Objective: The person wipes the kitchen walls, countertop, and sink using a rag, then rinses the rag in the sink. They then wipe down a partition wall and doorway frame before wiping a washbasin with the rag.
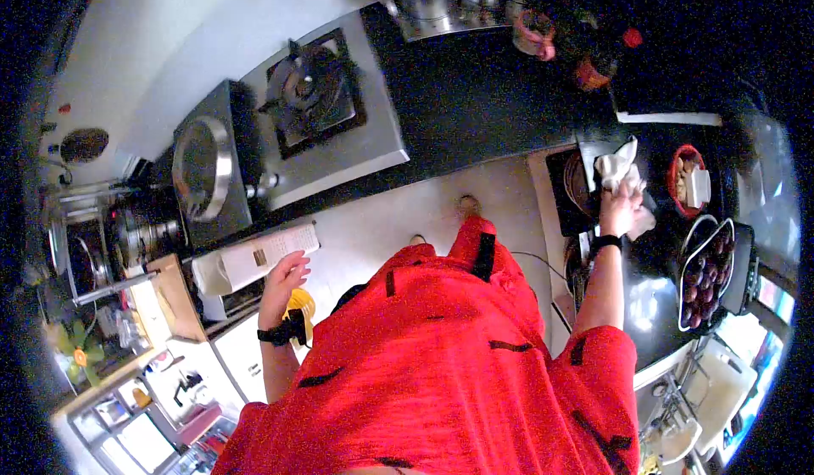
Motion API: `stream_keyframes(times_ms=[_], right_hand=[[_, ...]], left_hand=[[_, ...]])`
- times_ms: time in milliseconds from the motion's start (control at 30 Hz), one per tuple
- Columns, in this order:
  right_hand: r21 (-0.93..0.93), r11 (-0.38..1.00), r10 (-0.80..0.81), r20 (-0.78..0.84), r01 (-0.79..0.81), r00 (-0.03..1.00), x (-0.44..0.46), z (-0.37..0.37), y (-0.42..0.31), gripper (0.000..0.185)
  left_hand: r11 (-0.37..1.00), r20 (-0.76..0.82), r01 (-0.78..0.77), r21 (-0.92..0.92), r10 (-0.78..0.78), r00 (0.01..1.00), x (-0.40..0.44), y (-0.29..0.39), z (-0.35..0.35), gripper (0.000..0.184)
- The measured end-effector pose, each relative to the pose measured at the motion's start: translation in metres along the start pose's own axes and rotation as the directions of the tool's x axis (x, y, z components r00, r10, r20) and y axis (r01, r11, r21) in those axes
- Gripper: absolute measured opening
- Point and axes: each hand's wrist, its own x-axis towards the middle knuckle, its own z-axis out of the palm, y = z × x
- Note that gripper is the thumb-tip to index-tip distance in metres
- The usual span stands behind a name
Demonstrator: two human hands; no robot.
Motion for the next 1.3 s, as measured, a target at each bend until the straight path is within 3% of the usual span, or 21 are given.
stream_keyframes(times_ms=[133,233,267,333,367,400,467,567,633,700,733,867,900,1000,1133,1233,1300], right_hand=[[0.144,0.956,-0.246,-0.083,0.256,0.966,-0.016,0.006,-0.073,0.052],[0.261,0.875,-0.391,-0.112,0.407,0.914,-0.04,-0.008,-0.18,0.055],[0.121,0.874,-0.456,-0.132,0.471,0.88,-0.059,-0.013,-0.222,0.054],[0.081,0.829,-0.551,-0.055,0.554,0.833,-0.113,-0.031,-0.283,0.054],[0.059,0.731,-0.65,-0.244,0.68,0.72,-0.132,0.0,-0.301,0.054],[0.076,0.708,-0.699,-0.069,0.702,0.712,-0.164,-0.017,-0.324,0.058],[0.278,0.694,-0.67,-0.087,0.664,0.737,-0.224,-0.03,-0.36,0.059],[0.433,0.497,-0.792,-0.128,0.752,0.597,-0.289,-0.045,-0.396,0.055],[0.479,0.471,-0.835,-0.029,0.74,0.55,-0.324,-0.051,-0.421,0.055],[0.482,0.4,-0.872,-0.06,0.78,0.485,-0.35,-0.06,-0.446,0.057],[0.418,0.352,-0.879,-0.16,0.837,0.449,-0.361,-0.063,-0.455,0.059],[0.237,0.24,-0.957,-0.107,0.942,0.271,-0.384,-0.046,-0.497,0.053],[0.213,0.255,-0.961,-0.049,0.943,0.271,-0.386,-0.045,-0.505,0.051],[0.202,0.277,-0.952,-0.078,0.939,0.298,-0.383,-0.039,-0.497,0.038],[0.254,0.285,-0.926,-0.176,0.924,0.334,-0.354,-0.035,-0.452,0.03],[0.295,0.384,-0.885,-0.152,0.875,0.44,-0.313,-0.035,-0.417,0.031],[0.285,0.481,-0.832,-0.15,0.829,0.534,-0.282,-0.039,-0.389,0.029]], left_hand=[[0.998,0.006,0.013,-0.069,-0.012,1.0,-0.02,-0.048,-0.031,0.044],[0.992,-0.116,-0.027,-0.122,0.013,0.993,-0.047,-0.086,-0.055,0.04],[0.994,-0.15,-0.003,-0.113,-0.014,0.989,-0.059,-0.092,-0.063,0.039],[0.988,-0.197,0.01,-0.152,-0.04,0.98,-0.083,-0.113,-0.078,0.038],[0.983,-0.233,0.019,-0.183,-0.062,0.97,-0.093,-0.123,-0.084,0.038],[0.982,-0.246,0.076,-0.173,-0.118,0.962,-0.102,-0.127,-0.089,0.037],[0.973,-0.25,0.064,-0.22,-0.12,0.961,-0.115,-0.159,-0.098,0.037],[0.96,-0.234,0.062,-0.273,-0.129,0.964,-0.13,-0.179,-0.107,0.04],[0.96,-0.245,0.084,-0.267,-0.152,0.957,-0.133,-0.181,-0.112,0.04],[0.96,-0.273,0.061,-0.273,-0.138,0.952,-0.141,-0.172,-0.114,0.039],[0.961,-0.291,0.045,-0.273,-0.127,0.948,-0.142,-0.169,-0.116,0.038],[0.979,-0.289,0.026,-0.201,-0.084,0.954,-0.139,-0.191,-0.13,0.038],[0.971,-0.291,0.006,-0.238,-0.077,0.953,-0.141,-0.182,-0.128,0.037],[0.956,-0.248,0.027,-0.292,-0.103,0.963,-0.128,-0.181,-0.128,0.039],[0.975,-0.18,0.022,-0.222,-0.063,0.982,-0.101,-0.169,-0.13,0.04],[0.976,-0.109,-0.047,-0.211,0.024,0.994,-0.082,-0.154,-0.132,0.054],[0.99,-0.078,-0.036,-0.137,0.025,0.997,-0.076,-0.134,-0.131,0.039]])
